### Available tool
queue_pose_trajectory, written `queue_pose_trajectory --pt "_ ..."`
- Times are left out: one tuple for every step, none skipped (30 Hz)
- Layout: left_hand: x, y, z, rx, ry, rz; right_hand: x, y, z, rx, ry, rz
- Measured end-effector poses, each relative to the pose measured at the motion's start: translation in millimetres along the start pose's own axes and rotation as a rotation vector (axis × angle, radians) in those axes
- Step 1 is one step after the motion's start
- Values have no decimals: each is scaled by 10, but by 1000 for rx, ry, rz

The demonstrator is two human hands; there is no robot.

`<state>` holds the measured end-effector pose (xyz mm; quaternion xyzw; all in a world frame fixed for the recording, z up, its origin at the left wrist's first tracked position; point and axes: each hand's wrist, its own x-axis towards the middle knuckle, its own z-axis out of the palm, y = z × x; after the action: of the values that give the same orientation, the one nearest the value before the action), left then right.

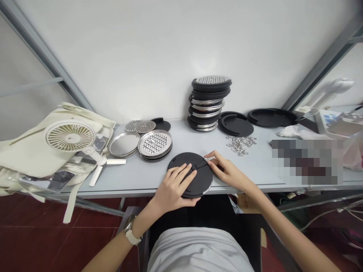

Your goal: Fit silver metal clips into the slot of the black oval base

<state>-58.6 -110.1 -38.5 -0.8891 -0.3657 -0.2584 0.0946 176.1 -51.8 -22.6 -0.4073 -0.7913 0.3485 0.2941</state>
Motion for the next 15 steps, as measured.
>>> queue_pose_trajectory --pt "0 -1 1 1 1 2 -1 0 -2 1 -1 2" --pt "1 -1 1 2 2 4 -2 -1 -3 2 -2 3" --pt "1 -2 1 3 4 5 -3 -3 -4 1 -3 2" --pt "2 -3 1 4 6 5 -3 -6 -5 0 -4 1" --pt "2 -3 0 5 6 4 -3 -10 -6 -1 -4 0" --pt "3 -2 -2 5 5 4 -3 -16 -7 -2 -4 -2" --pt "4 -2 -3 5 3 4 -2 -22 -8 -2 -4 -2" --pt "4 -1 -5 4 1 3 -1 -30 -10 0 -8 -3" --pt "5 1 -7 3 -3 2 0 -37 -12 1 -11 -3" --pt "6 3 -9 2 -5 1 1 -45 -15 2 -14 -3" --pt "7 5 -10 2 -5 -1 2 -52 -18 1 -17 -2" --pt "8 7 -11 1 -4 -3 3 -57 -21 -1 -20 -1" --pt "9 9 -13 2 -2 -4 4 -61 -25 -3 -21 -1" --pt "10 10 -13 2 0 -4 4 -63 -28 -5 -21 0" --pt "11 11 -13 4 3 -3 3 -64 -32 -7 -23 2"
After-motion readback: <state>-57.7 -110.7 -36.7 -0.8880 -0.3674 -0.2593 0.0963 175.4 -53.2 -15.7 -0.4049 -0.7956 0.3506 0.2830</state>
